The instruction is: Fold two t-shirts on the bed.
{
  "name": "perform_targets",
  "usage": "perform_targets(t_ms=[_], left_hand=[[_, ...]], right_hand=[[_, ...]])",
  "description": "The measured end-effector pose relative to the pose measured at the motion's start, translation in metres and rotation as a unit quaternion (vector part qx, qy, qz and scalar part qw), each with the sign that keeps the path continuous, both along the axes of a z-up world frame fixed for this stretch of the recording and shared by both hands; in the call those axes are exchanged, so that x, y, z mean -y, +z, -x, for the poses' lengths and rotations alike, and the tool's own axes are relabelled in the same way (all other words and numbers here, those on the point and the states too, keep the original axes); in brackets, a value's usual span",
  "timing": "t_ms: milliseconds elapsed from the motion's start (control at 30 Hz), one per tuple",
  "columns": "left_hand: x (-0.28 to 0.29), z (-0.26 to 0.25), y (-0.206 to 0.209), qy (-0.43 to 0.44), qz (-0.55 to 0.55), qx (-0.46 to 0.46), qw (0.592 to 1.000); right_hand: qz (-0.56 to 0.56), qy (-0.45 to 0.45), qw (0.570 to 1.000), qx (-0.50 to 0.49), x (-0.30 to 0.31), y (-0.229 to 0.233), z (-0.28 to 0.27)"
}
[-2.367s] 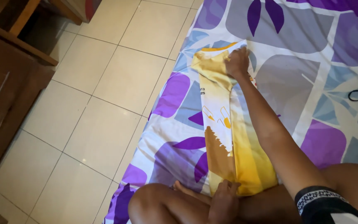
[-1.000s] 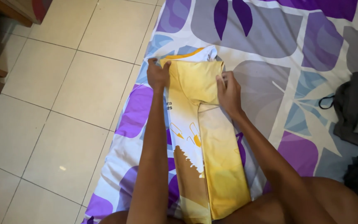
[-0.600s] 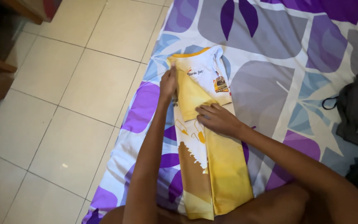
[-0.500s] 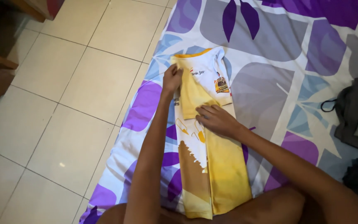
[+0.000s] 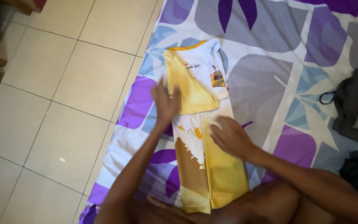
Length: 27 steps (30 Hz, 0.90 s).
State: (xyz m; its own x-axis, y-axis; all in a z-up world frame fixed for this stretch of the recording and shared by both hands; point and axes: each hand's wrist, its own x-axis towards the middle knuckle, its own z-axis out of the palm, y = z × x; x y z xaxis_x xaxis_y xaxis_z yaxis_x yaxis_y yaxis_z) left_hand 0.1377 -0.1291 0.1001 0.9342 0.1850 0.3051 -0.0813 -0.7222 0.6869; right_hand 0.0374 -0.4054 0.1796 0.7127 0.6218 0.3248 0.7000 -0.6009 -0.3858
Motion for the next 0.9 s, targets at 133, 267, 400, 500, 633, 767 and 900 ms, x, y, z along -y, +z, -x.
perform_targets(t_ms=[133, 267, 400, 500, 633, 767, 900], left_hand=[[-0.002, 0.18, 0.014, -0.052, 0.014, -0.328, 0.943], [0.007, 0.282, 0.065, -0.169, 0.315, -0.374, 0.856], [0.013, 0.329, 0.052, -0.231, 0.22, -0.364, 0.875], [0.016, 0.33, 0.051, -0.222, 0.227, -0.414, 0.853], [0.009, 0.308, 0.089, -0.189, 0.231, -0.535, 0.79], [-0.008, 0.252, 0.105, -0.141, 0.366, -0.46, 0.797], [-0.003, 0.181, 0.161, -0.143, 0.577, -0.316, 0.74]], right_hand=[[0.038, -0.132, 0.94, -0.311, 0.044, 0.022, 0.069], [0.1, -0.157, 0.821, -0.541, 0.065, 0.01, 0.113], [0.116, -0.043, 0.867, -0.483, 0.072, -0.023, 0.139], [0.076, 0.006, 0.874, -0.48, 0.078, -0.054, 0.14], [0.038, -0.074, 0.809, -0.581, 0.081, -0.03, 0.12], [-0.19, -0.122, 0.743, -0.63, 0.08, 0.018, 0.073], [-0.408, -0.167, 0.663, -0.605, 0.06, 0.035, 0.009]])
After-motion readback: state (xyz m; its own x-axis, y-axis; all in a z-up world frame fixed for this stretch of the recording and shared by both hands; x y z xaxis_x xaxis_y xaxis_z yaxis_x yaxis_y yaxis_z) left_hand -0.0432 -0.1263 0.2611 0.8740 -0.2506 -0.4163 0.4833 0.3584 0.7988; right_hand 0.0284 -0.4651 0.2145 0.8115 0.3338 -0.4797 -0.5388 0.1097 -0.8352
